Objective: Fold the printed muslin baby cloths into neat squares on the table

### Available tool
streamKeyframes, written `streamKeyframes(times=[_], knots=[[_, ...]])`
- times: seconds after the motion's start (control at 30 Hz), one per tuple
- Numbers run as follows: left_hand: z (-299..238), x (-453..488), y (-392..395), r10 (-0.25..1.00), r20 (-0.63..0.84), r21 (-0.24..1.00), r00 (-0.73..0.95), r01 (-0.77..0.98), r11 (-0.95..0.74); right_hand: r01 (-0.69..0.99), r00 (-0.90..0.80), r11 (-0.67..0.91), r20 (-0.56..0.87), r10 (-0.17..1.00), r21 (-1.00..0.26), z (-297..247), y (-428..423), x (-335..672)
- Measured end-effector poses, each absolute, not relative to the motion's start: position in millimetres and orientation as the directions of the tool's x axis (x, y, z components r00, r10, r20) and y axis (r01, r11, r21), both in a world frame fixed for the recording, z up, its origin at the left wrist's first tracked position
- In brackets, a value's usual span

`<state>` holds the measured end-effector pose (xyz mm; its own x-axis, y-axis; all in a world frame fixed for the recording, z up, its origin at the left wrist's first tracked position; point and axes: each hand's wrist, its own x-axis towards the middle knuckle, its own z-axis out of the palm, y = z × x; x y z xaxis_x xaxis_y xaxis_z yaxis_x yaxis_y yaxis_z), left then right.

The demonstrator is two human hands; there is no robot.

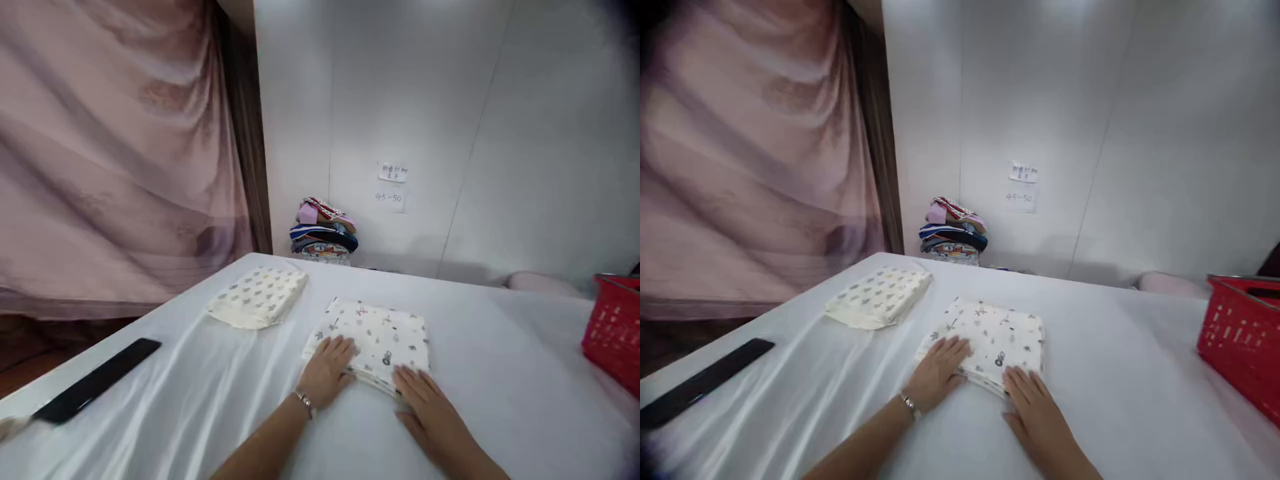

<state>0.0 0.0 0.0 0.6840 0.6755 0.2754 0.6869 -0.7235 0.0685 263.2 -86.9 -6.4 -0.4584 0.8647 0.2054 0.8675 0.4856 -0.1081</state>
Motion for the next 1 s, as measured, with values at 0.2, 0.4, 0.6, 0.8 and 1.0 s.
streamKeyframes(times=[0.2, 0.4, 0.6, 0.8, 1.0], knots=[[-3, -9, -1, 0.684, 0.306, 0.126, 0.662, 0.684, -0.718, 0.857, -0.448, 0.492, 0.249, 0.858, -0.152, -9, -90, 266], [13, -2, -7, 0.726, 0.278, 0.201, 0.629, 0.701, -0.684, 0.868, -0.423, 0.458, 0.193, 0.885, -0.194, 3, -91, 260], [18, 26, -26, 0.64, 0.337, 0.219, 0.691, 0.603, -0.767, 0.884, -0.378, 0.415, 0.193, 0.905, -0.216, 21, -84, 244], [4, 36, -22, 0.623, 0.343, 0.239, 0.703, 0.576, -0.782, 0.864, -0.423, 0.457, 0.187, 0.887, -0.214, 4, -76, 234], [1, 33, -18, 0.612, 0.33, 0.221, 0.719, 0.571, -0.79, 0.859, -0.417, 0.48, 0.302, 0.858, -0.178, -8, -81, 235]])
